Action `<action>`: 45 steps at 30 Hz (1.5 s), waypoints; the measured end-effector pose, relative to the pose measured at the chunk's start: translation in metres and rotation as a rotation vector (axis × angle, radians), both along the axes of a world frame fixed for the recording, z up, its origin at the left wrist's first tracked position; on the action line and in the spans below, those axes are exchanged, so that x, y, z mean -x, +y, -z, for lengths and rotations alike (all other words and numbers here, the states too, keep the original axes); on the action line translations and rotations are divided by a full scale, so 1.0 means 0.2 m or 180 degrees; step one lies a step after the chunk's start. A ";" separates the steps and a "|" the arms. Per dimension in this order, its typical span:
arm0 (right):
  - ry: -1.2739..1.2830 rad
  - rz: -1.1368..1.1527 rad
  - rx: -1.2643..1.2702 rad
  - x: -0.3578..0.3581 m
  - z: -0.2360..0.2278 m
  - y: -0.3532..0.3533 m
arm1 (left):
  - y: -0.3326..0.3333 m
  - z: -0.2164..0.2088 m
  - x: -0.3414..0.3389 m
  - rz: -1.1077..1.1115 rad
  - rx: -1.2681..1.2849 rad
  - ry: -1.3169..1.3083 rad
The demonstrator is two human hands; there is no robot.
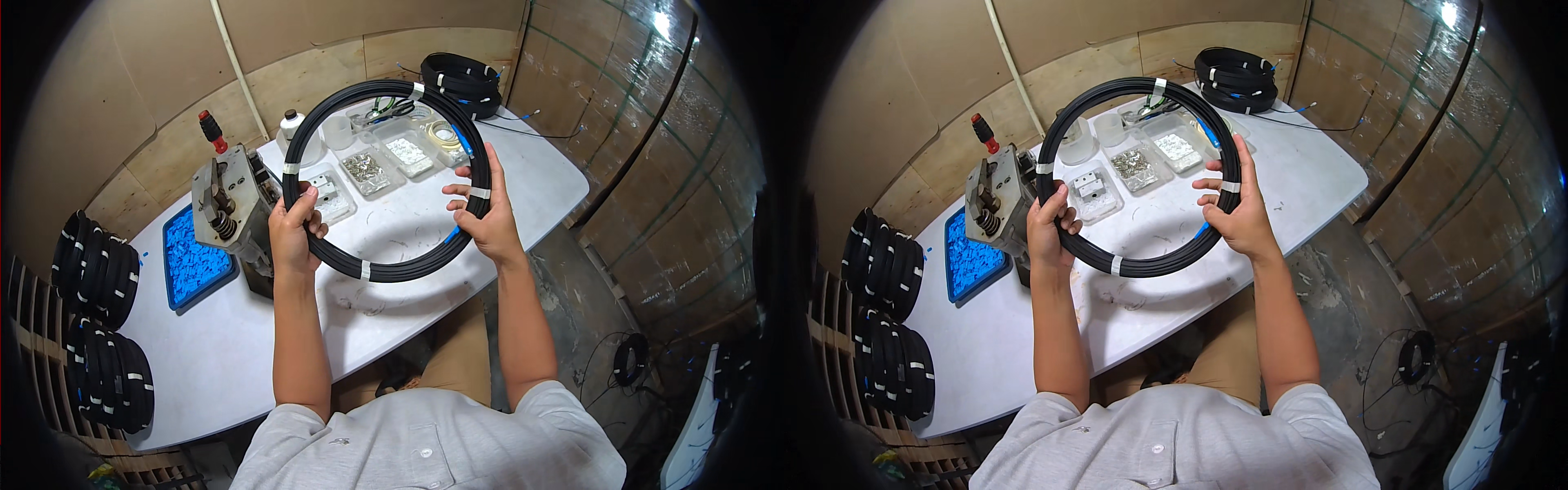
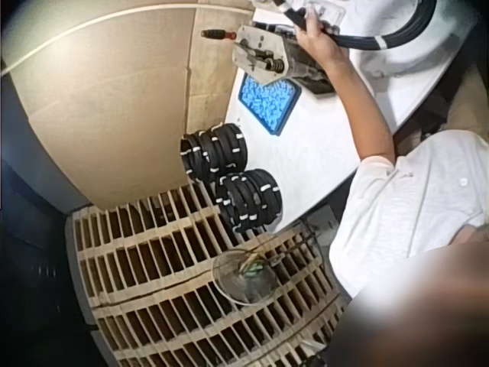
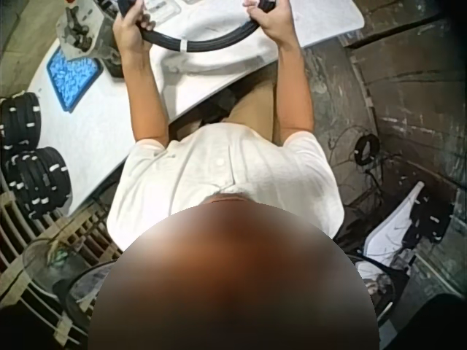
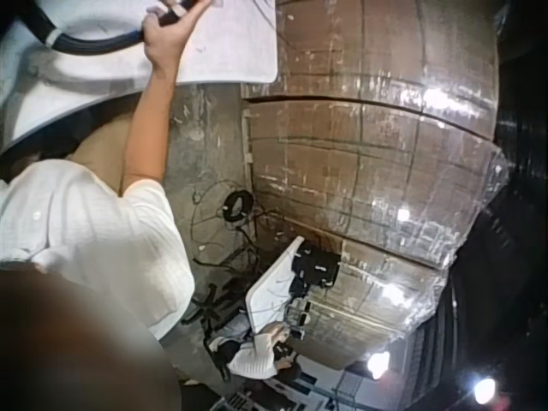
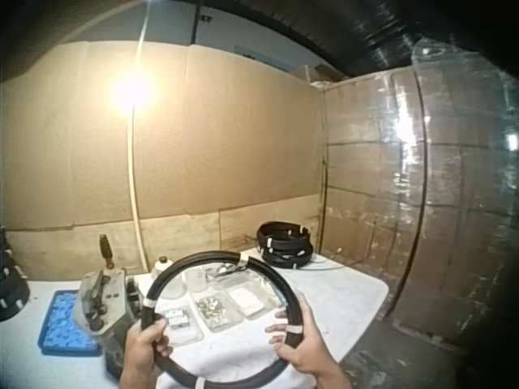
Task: Secure coiled black cables with tape and organize them onto a finished product stack.
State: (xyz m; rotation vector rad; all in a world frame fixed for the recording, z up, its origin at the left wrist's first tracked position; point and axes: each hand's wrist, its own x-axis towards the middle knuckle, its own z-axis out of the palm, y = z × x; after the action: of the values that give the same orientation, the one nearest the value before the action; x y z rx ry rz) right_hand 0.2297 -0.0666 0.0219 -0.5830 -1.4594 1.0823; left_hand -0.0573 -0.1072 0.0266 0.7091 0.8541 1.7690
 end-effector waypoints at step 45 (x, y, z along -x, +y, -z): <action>0.0743 0.0004 0.0604 -0.01 -0.08 0.11 | -0.07 -0.04 -0.08 -0.0032 -0.0226 -0.0021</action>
State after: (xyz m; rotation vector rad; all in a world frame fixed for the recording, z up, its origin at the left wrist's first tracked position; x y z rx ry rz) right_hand 0.2311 -0.0442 0.0380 -0.5694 -1.1624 1.2528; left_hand -0.0403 -0.1216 0.0348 0.7460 0.7950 1.8170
